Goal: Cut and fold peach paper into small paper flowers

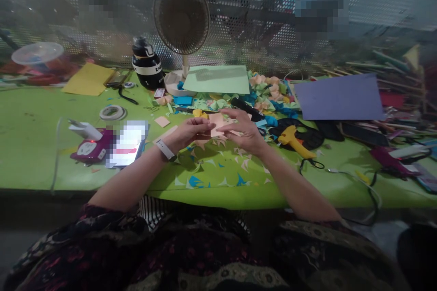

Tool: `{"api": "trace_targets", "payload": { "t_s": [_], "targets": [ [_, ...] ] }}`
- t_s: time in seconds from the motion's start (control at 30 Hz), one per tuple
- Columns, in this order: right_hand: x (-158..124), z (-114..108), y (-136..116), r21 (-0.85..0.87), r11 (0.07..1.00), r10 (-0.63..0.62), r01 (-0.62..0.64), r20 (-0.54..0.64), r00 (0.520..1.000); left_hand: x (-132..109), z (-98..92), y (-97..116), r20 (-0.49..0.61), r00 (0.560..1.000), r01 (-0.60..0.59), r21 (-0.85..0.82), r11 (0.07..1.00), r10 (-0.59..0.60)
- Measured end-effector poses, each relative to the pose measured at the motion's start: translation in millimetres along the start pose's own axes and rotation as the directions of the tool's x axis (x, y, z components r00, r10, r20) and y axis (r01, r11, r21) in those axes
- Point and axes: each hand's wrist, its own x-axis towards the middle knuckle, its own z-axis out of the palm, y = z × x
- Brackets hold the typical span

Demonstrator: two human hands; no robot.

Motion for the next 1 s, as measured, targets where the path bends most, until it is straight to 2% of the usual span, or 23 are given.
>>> {"api": "trace_targets", "payload": {
  "t_s": [0.1, 0.23, 0.37, 0.43, 0.53, 0.63, 0.7, 0.83, 1.0],
  "targets": [
    [-1, 3, 2, 0.03, 0.999, -0.014, 0.013, 0.025, 1.0, -1, 2.1, -1, -0.01, 1.0, -0.02, -0.033, 0.999, 0.019],
    [-2, 4, 1, 0.056, 0.997, 0.049, -0.051, 0.045, 0.998, -3, 5.8, -1, 0.001, 0.998, -0.062, 0.005, 0.998, 0.062],
    [-2, 6, -2, 0.094, 0.993, 0.077, -0.076, -0.006, 0.997, -4, 8.5, -2, -0.001, 0.994, -0.114, 0.044, 0.993, 0.114],
    [-1, 10, -5, 0.152, 0.981, 0.13, -0.12, -0.058, 0.99, -4, 9.2, -3, 0.012, 0.988, -0.156, 0.059, 0.986, 0.156],
    [-1, 16, -10, 0.281, 0.927, 0.291, -0.247, -0.127, 0.948, -6, 11.0, -5, 0.04, 0.977, -0.214, 0.083, 0.973, 0.212],
    [0, 20, -13, 0.358, 0.843, 0.463, -0.401, -0.103, 0.88, -10, 14.8, -4, 0.067, 0.976, -0.216, 0.145, 0.966, 0.208],
    [0, 21, -14, 0.362, 0.811, 0.519, -0.459, -0.085, 0.85, -12, 17.7, -3, 0.084, 0.976, -0.215, 0.179, 0.96, 0.203],
    [-1, 21, -15, 0.336, 0.813, 0.536, -0.475, -0.114, 0.836, -15, 20.7, -1, 0.11, 0.975, -0.213, 0.186, 0.959, 0.195],
    [0, 19, -17, 0.301, 0.833, 0.518, -0.464, -0.134, 0.845, -16, 21.0, -1, 0.13, 0.972, -0.217, 0.157, 0.964, 0.197]
  ]
}}
